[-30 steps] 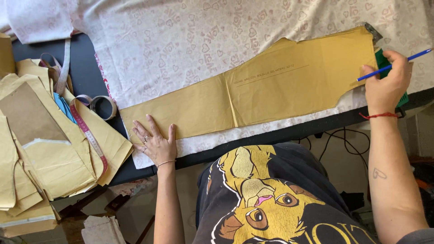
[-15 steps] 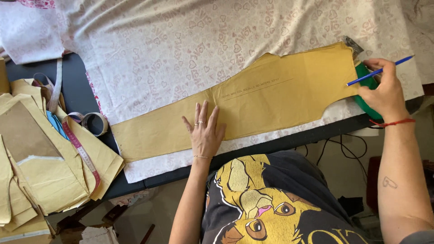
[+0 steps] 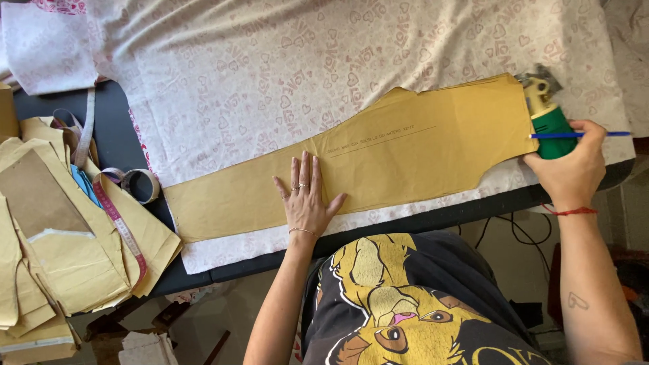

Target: Tracing paper patterns onto fabric with a pen and cutting the shapes out using an electric rotary cutter

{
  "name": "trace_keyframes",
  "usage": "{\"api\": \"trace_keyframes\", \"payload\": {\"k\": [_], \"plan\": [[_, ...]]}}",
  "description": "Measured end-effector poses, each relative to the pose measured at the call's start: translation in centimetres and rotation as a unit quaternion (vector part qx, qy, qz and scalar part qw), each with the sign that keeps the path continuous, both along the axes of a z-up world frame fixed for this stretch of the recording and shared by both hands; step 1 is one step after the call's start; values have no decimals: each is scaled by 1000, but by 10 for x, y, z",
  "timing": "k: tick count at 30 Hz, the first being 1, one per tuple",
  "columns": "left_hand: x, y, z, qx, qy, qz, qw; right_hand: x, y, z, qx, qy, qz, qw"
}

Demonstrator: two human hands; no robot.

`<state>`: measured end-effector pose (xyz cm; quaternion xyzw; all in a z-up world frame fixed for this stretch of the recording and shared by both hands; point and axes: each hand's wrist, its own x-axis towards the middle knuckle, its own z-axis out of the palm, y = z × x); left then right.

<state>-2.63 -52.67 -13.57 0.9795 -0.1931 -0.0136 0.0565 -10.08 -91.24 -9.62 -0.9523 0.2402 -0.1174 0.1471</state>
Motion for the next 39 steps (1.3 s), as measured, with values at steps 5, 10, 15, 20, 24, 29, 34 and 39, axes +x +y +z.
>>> {"api": "trace_keyframes", "payload": {"k": [5,10,15,20,24,29,34,39], "plan": [[2,0,0,-5,-15,-4,1000,-31,5,31,-90,-131,9,987],[1,-1,1,6,-5,-7,1000,-42,40,45,-34,-108,49,992],[2,-3,3,28,18,23,999,-19,88,10,29,-76,125,989],[5,-6,11,19,121,56,991,-3,111,-8,-18,-67,126,990],[5,-7,7,11,102,59,993,12,86,-2,43,-27,218,975],[4,-5,1,-14,80,64,995,77,68,-8,37,-60,269,960],[41,10,-9,-46,97,170,980,144,61,-48,78,-71,379,919],[81,47,-28,-16,41,255,966,166,28,-45,-63,-129,316,938]]}}
